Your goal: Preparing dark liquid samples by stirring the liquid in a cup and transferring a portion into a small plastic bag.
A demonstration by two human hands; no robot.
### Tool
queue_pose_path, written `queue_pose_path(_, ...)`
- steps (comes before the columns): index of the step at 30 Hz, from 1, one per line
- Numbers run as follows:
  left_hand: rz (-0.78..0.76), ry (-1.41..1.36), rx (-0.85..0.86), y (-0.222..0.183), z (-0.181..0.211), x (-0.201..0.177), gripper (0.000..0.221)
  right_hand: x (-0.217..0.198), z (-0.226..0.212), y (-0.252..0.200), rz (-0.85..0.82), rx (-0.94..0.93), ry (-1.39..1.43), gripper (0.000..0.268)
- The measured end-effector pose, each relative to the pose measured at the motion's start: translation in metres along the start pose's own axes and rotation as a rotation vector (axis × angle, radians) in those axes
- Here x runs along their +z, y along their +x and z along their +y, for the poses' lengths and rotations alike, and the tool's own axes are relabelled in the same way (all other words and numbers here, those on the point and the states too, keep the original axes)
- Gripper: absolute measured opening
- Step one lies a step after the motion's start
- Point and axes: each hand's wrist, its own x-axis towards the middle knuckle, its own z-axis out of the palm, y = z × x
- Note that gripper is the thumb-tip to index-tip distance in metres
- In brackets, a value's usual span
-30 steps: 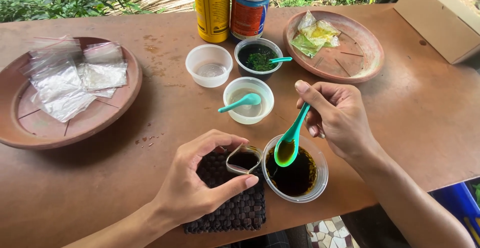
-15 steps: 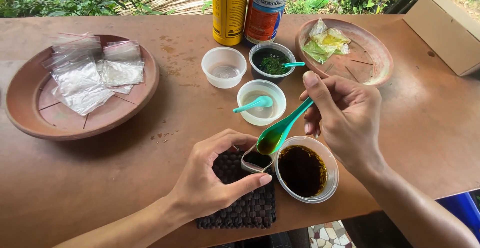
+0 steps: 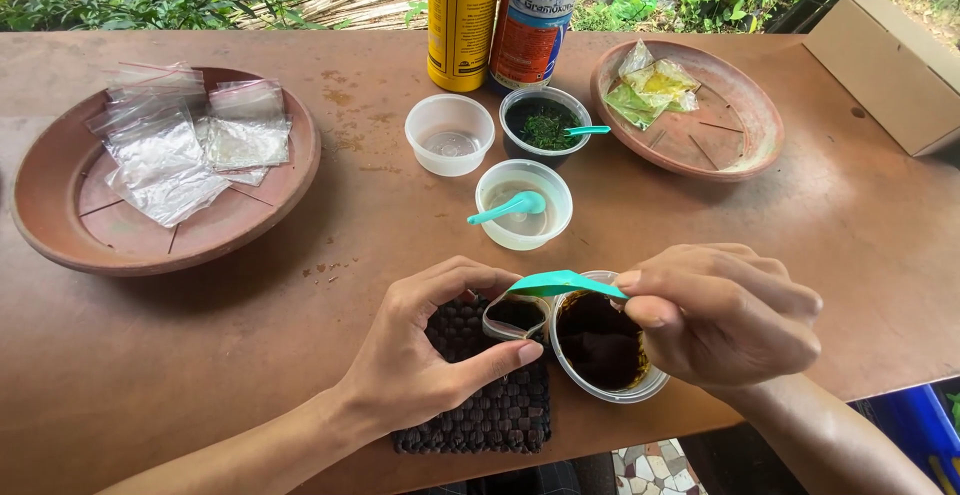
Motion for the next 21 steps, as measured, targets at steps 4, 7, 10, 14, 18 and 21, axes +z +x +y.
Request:
queue_pose_path(4, -0.001, 0.001, -0.006, 0.001, 0.002, 0.0, 0.033, 0.002, -0.002, 0.002, 0.064, 0.226, 0.076, 0.03)
queue_pose_path(7, -0.003, 0.0, -0.003, 0.001, 0.003, 0.0, 0.03, 0.0, -0.005, 0.008, 0.086, 0.527, 0.144, 0.035)
queue_pose_path(10, 0.01, 0.002, -0.003, 0.001, 0.001, 0.001, 0.024, -0.007, 0.011, 0.005, 0.12, 0.665, 0.185, 0.036)
queue_pose_path(14, 0.009, -0.042, -0.028, 0.001, -0.001, 0.001, 0.02, -0.014, 0.029, -0.006, 0.138, 0.754, 0.172, 0.036)
queue_pose_path(18, 0.03, -0.055, -0.028, 0.0, -0.005, 0.003, 0.014, -0.014, 0.038, -0.015, 0.126, 0.816, 0.193, 0.036)
queue_pose_path(21, 0.032, -0.066, -0.051, 0.0, -0.006, 0.005, 0.01, -0.014, 0.039, -0.016, 0.104, 0.842, 0.227, 0.036)
